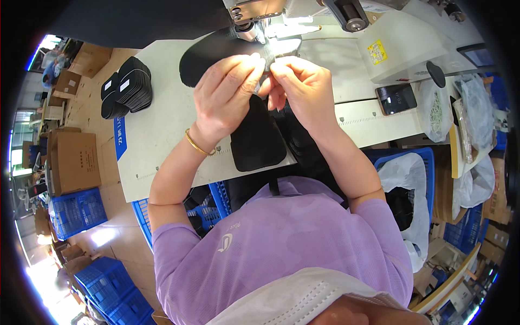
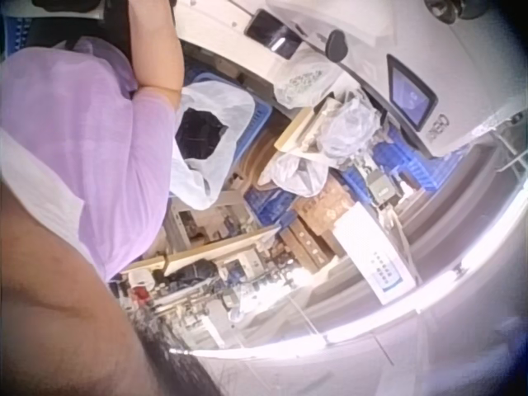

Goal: The person aligns fabric shoe components and stitches them together using a sewing machine.

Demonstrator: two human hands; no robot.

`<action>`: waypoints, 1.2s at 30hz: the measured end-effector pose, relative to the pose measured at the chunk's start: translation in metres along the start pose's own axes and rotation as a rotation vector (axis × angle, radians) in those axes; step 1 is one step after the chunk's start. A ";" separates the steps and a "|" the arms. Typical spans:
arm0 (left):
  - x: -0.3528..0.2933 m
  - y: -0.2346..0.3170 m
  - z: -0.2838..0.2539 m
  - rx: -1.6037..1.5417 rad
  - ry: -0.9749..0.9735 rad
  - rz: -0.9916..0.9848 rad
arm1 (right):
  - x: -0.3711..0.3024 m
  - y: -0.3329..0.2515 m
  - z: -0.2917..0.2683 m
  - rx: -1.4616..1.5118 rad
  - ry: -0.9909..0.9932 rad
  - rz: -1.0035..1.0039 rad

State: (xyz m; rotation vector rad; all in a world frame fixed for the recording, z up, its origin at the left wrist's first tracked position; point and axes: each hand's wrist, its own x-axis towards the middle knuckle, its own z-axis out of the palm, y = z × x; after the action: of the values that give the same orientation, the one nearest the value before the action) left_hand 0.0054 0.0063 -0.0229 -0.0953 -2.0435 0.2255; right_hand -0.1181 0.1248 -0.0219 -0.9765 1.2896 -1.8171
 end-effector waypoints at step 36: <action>-0.005 -0.040 -0.032 0.049 -0.205 0.068 | -0.011 0.012 0.013 -0.121 0.030 -0.050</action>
State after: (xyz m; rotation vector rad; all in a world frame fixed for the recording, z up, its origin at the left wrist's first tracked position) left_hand 0.0371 -0.0297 -0.0046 -0.1154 -2.2391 0.3395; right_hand -0.1003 0.1260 -0.0326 -1.0589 1.4195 -1.8146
